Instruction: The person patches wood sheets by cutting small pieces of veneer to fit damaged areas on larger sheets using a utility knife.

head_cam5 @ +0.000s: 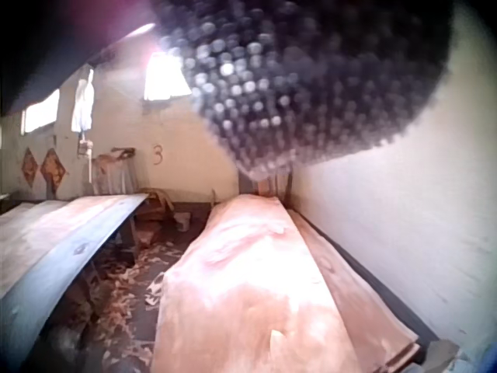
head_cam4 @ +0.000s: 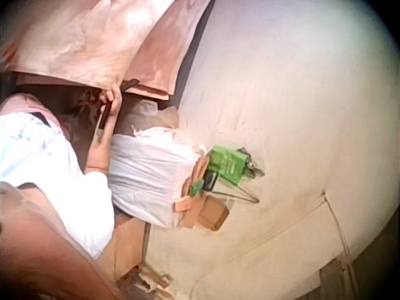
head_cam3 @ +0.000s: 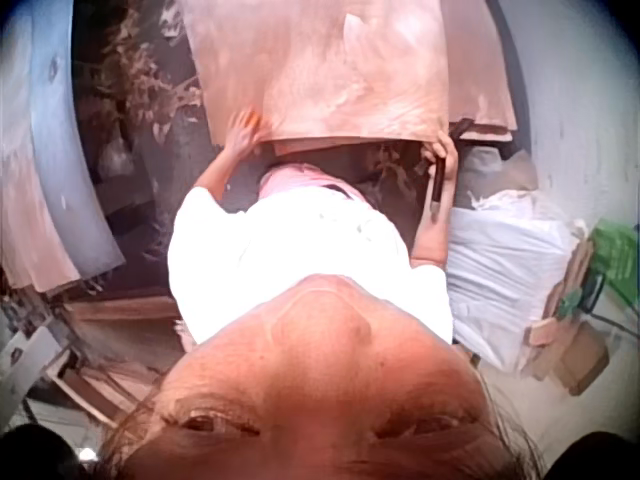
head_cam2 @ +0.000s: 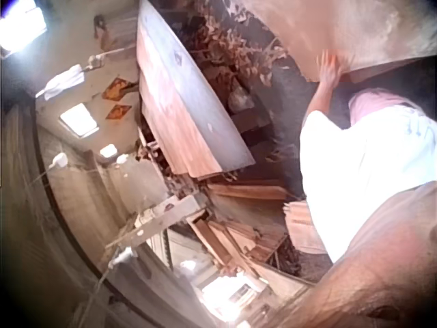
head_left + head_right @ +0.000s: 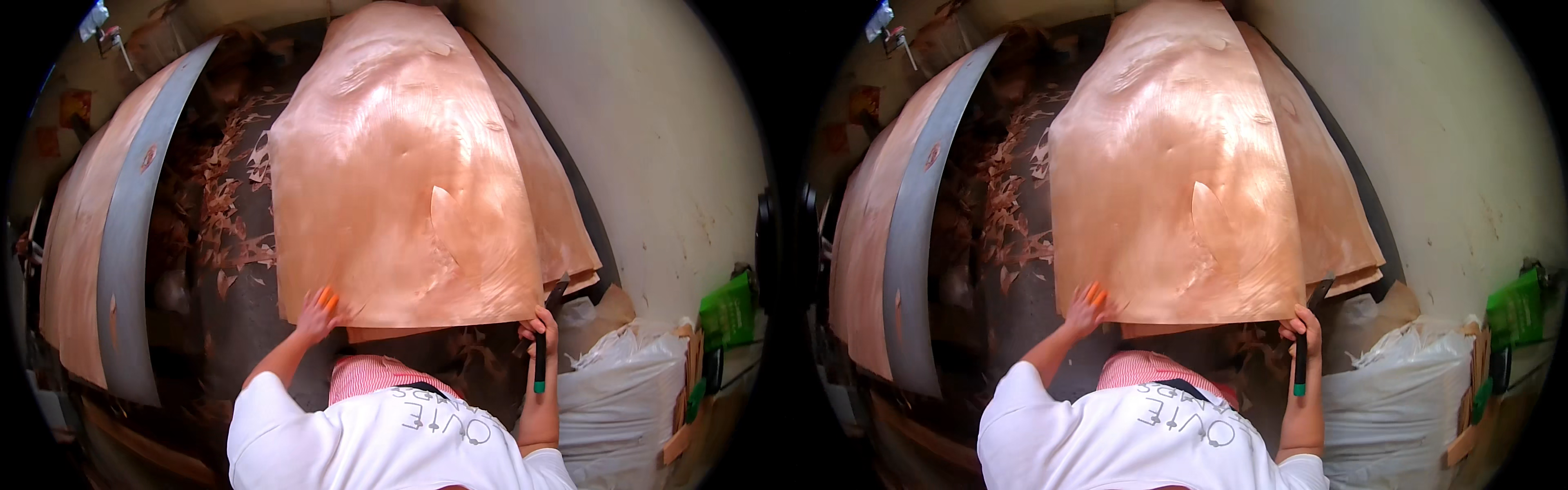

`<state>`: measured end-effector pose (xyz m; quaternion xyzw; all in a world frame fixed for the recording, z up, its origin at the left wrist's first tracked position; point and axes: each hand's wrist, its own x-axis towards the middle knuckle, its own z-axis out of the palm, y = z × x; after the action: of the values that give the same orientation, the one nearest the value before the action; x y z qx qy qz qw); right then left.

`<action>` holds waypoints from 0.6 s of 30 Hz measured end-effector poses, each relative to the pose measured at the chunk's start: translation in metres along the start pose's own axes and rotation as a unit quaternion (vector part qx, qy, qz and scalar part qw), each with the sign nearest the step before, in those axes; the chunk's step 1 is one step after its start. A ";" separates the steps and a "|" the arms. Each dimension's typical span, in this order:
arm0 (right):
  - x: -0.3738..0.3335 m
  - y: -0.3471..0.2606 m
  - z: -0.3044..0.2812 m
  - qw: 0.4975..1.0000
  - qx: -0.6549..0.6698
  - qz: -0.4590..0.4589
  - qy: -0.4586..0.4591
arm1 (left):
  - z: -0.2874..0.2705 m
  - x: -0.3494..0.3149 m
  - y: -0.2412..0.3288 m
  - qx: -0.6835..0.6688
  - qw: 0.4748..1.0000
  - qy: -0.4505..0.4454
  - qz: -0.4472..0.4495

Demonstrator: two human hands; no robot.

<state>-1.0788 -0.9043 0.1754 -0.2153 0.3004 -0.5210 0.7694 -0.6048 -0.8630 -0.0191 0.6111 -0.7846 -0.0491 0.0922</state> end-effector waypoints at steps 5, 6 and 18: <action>0.022 -0.113 -0.087 0.998 -0.017 0.054 -0.012 | 0.084 -0.154 0.069 -0.233 0.767 -0.394 -0.451; 0.024 -0.134 -0.102 0.998 -0.020 0.064 -0.014 | 0.106 -0.187 0.084 -0.309 0.671 -0.393 -0.548; -0.009 -0.238 -0.221 0.977 -0.182 0.073 0.079 | 0.192 0.101 0.294 -0.705 0.136 0.180 -0.672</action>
<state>-1.3931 -0.9868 0.1698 -0.2877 0.4651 -0.4157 0.7267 -0.9472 -0.8947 -0.1421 0.5543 0.3552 -0.5122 0.5515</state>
